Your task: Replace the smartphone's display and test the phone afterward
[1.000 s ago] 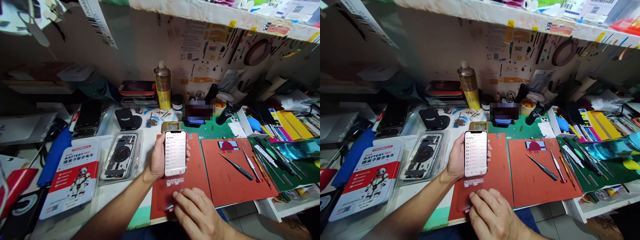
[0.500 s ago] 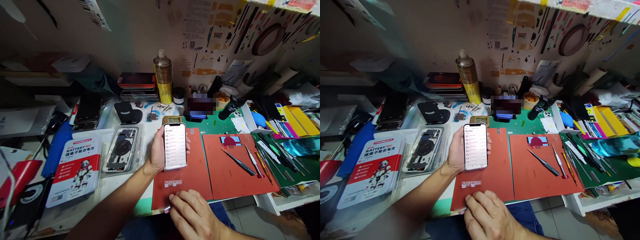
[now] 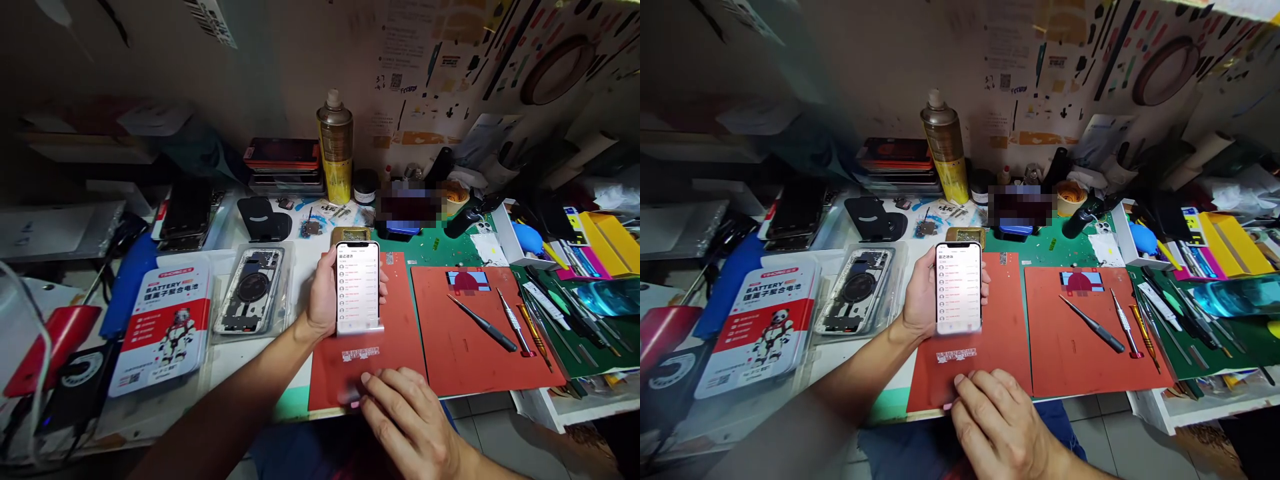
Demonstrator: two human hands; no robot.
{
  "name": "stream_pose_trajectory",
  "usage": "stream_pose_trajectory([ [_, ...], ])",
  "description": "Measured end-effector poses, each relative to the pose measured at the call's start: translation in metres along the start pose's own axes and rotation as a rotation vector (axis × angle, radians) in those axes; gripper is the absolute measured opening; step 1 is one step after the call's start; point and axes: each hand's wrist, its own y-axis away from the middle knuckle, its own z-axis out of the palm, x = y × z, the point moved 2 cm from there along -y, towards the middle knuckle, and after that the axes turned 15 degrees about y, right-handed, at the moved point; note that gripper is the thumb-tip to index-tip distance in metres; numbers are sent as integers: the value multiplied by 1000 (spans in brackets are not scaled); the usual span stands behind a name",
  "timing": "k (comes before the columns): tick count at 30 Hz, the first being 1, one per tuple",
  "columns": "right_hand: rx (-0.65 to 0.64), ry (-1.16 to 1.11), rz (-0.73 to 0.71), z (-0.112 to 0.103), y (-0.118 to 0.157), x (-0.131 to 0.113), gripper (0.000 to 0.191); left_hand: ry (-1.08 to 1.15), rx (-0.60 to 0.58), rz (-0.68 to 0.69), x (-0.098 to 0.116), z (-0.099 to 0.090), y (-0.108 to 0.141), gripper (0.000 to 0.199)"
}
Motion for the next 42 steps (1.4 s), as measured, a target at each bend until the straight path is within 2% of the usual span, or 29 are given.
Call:
stream_pose_trajectory([
  [3,16,49,36,2,-7,11,31,22,3,-41,-1,-1,0,72],
  [6,72,156,174,8,-19,26,30,15,19,-38,-2,-2,1,70],
  [9,126,238,318,14,-34,39,41,12,19,-45,-4,-1,0,69],
  [11,142,239,359,16,-41,43,48,4,11,-55,-4,1,0,70],
  [15,187,138,337,15,-39,36,61,-28,48,-45,-3,1,-1,74],
  [17,163,48,299,16,-30,27,53,-27,52,-45,-3,1,-1,77],
  [21,0,-5,144,22,-14,10,20,-46,46,-18,-2,1,-1,76],
  [23,-42,32,88,24,-11,7,17,-51,49,-16,-2,2,-1,77],
  [26,-71,68,95,25,-10,7,20,-39,61,-19,-2,4,-1,79],
  [31,-61,64,149,24,-9,9,21,-21,46,-32,-2,5,-1,77],
  [37,18,39,125,21,-8,8,17,-30,37,-30,-3,2,-1,78],
  [42,32,22,111,23,-8,6,15,-5,20,-63,-3,0,1,78],
])
